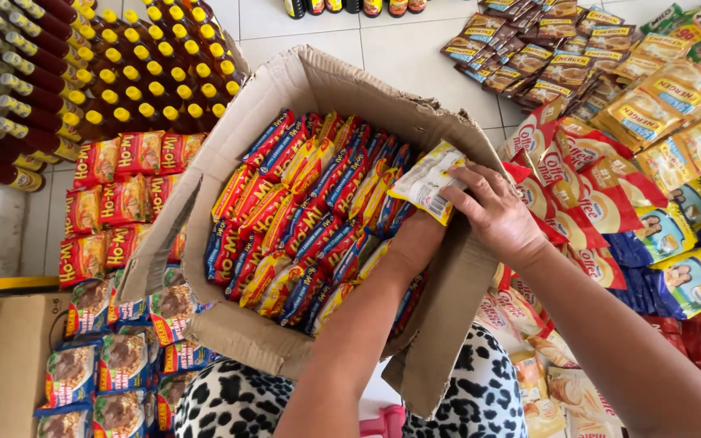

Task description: Organizing and stocking instant noodle packets on shelves and into boxes.

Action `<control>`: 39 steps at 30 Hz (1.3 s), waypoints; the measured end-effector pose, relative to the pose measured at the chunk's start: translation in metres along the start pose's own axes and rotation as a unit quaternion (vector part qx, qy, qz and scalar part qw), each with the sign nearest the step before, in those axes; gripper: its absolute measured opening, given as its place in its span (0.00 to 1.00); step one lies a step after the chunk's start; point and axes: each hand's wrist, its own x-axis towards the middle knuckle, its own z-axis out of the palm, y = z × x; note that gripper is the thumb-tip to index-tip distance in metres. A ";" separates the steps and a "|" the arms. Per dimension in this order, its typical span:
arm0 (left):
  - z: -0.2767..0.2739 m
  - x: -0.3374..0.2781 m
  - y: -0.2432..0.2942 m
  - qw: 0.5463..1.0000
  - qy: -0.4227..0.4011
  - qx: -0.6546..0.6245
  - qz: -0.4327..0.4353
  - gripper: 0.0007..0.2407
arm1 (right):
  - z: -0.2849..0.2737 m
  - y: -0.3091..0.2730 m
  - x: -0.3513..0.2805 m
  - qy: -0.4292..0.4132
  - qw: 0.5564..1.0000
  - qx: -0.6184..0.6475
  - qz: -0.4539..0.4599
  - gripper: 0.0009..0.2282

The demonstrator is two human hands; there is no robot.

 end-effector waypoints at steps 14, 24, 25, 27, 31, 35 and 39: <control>-0.046 -0.026 0.045 0.975 -0.098 0.201 0.007 0.18 | 0.002 0.007 -0.001 -0.036 0.999 0.004 0.011 0.25; -0.023 -0.023 0.013 0.985 -0.077 0.147 -0.038 0.20 | -0.004 -0.003 -0.010 0.010 0.977 0.184 0.107 0.21; -0.024 -0.021 0.010 0.985 -0.077 0.148 -0.039 0.20 | -0.004 -0.006 -0.011 0.011 0.977 0.185 0.107 0.21; -0.024 -0.018 0.006 1.000 0.005 0.013 -0.026 0.25 | -0.006 -0.010 -0.013 -0.062 0.989 0.097 0.089 0.21; -0.050 -0.032 -0.001 0.985 -0.008 -0.171 -0.019 0.24 | 0.008 -0.008 -0.021 -0.059 0.994 0.059 0.077 0.20; -0.119 -0.082 0.007 0.978 -0.112 -0.155 -0.080 0.15 | 0.020 -0.007 -0.028 -0.062 0.995 0.012 0.072 0.20; -0.140 -0.125 0.011 0.978 -0.157 -0.063 -0.122 0.18 | 0.020 -0.009 -0.029 -0.088 0.992 0.000 0.086 0.18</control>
